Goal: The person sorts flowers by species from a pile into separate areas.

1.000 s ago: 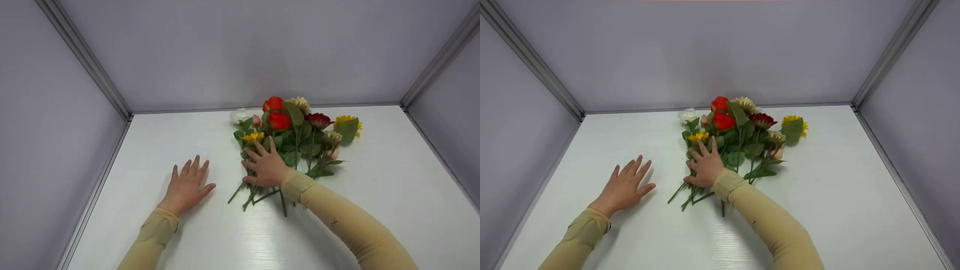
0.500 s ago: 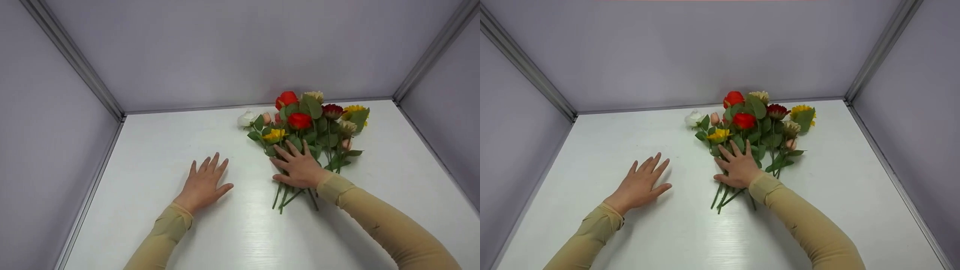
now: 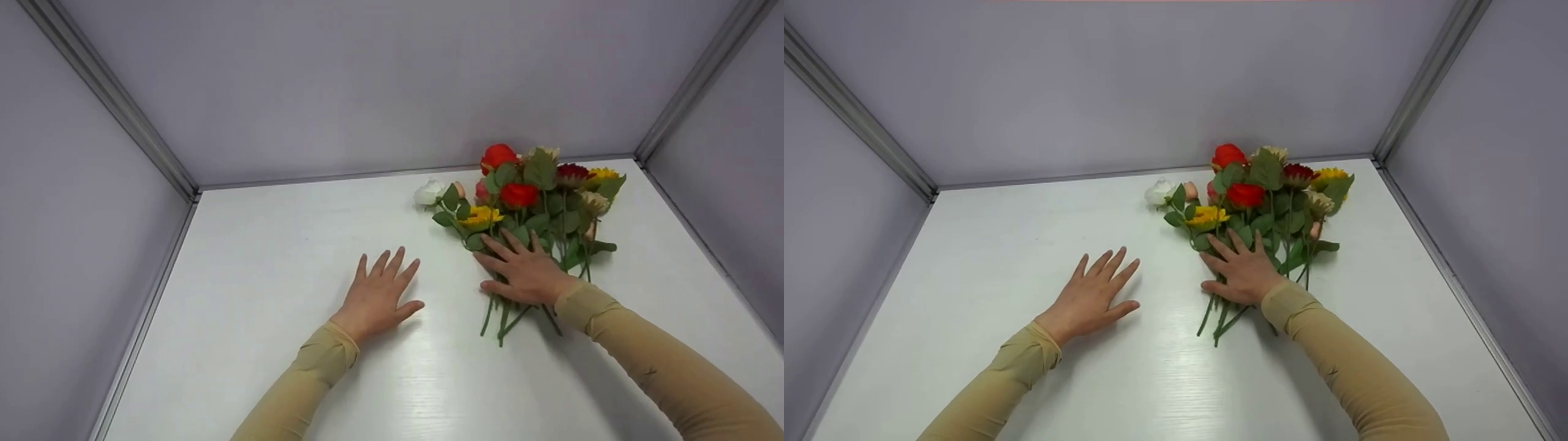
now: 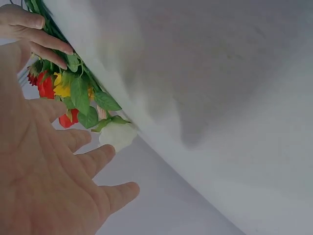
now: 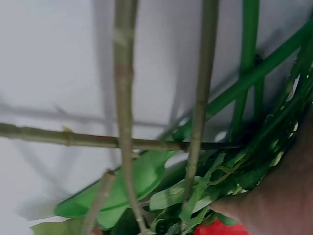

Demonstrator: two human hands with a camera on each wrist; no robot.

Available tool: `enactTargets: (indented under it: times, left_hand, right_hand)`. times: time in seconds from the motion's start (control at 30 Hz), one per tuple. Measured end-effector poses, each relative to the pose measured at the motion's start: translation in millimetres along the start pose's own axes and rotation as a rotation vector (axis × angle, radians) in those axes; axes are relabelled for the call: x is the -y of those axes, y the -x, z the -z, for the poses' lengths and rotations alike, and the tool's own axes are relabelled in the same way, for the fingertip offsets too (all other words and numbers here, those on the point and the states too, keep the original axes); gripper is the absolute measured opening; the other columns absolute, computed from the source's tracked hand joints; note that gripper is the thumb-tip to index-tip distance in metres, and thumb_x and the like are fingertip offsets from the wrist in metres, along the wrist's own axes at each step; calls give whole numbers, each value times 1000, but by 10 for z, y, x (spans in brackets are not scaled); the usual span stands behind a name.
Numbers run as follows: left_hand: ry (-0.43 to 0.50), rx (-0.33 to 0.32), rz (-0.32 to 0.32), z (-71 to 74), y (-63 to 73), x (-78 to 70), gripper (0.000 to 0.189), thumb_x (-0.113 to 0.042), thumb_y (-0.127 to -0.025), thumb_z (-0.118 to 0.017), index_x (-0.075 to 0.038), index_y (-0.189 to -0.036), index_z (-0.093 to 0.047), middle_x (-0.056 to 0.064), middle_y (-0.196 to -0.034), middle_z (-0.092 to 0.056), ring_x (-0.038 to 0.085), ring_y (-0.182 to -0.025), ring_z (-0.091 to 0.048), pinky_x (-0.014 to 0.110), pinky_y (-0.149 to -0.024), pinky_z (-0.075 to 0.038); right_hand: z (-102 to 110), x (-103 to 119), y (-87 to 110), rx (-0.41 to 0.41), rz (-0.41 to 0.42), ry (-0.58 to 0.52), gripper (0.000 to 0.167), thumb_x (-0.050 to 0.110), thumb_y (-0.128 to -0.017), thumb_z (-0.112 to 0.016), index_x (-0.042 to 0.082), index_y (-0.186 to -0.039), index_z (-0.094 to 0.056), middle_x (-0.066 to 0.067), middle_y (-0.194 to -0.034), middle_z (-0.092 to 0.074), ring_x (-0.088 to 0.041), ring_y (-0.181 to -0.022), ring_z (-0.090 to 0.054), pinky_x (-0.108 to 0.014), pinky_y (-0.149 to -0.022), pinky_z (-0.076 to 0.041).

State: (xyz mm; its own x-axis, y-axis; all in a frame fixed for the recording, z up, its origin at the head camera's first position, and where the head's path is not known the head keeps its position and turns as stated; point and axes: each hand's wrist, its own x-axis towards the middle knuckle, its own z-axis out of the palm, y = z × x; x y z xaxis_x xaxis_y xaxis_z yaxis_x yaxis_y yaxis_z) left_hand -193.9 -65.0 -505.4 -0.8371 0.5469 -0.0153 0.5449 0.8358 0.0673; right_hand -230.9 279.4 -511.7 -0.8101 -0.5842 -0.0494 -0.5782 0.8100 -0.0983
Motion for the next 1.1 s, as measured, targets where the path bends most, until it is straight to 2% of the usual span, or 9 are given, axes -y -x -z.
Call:
enactTargets:
  times: [0.13,0.33,0.57,0.8,1.1]
  left_hand:
    - [-37,-14,-4,-12,-105,-72,78,-69,-101,-40,-27,-165,-24,9,-170,-16,33,-155,-16,65,-120,-10]
    - [-55,3,-34,-8,-224,-241,79,-71,-101,-37,-29,-166,-19,7,-171,-13,31,-156,-12,63,-121,-8]
    - [-57,-16,-81,-27,-290,-453,79,-71,-100,-39,-29,-165,-23,7,-171,-15,30,-156,-15,64,-121,-10]
    - [-59,-18,-104,-39,-328,-591,79,-72,-100,-38,-30,-165,-21,5,-171,-14,29,-156,-13,62,-122,-9]
    - [-66,0,-143,-60,-335,-455,79,-72,-100,-37,-31,-165,-20,5,-171,-12,28,-156,-11,63,-122,-9]
  right_hand:
    - [-5,-185,142,-9,-25,-3,71,64,-101,-48,24,-159,-41,-8,-169,-21,-47,-153,-13,-82,-109,-7]
    - [-4,-453,335,-1,-73,-20,71,65,-101,-47,25,-159,-41,-8,-169,-22,-47,-153,-10,-83,-108,-6]
    - [24,-662,466,21,-90,-37,71,65,-101,-47,26,-160,-39,-8,-169,-20,-46,-154,-9,-82,-109,-5]
    - [49,-830,561,21,-80,-1,70,63,-101,-49,26,-160,-39,-8,-169,-21,-46,-153,-11,-81,-109,-5]
    - [40,-828,574,-15,-70,21,69,61,-101,-53,26,-159,-42,-9,-168,-24,-49,-151,-16,-81,-110,-8]
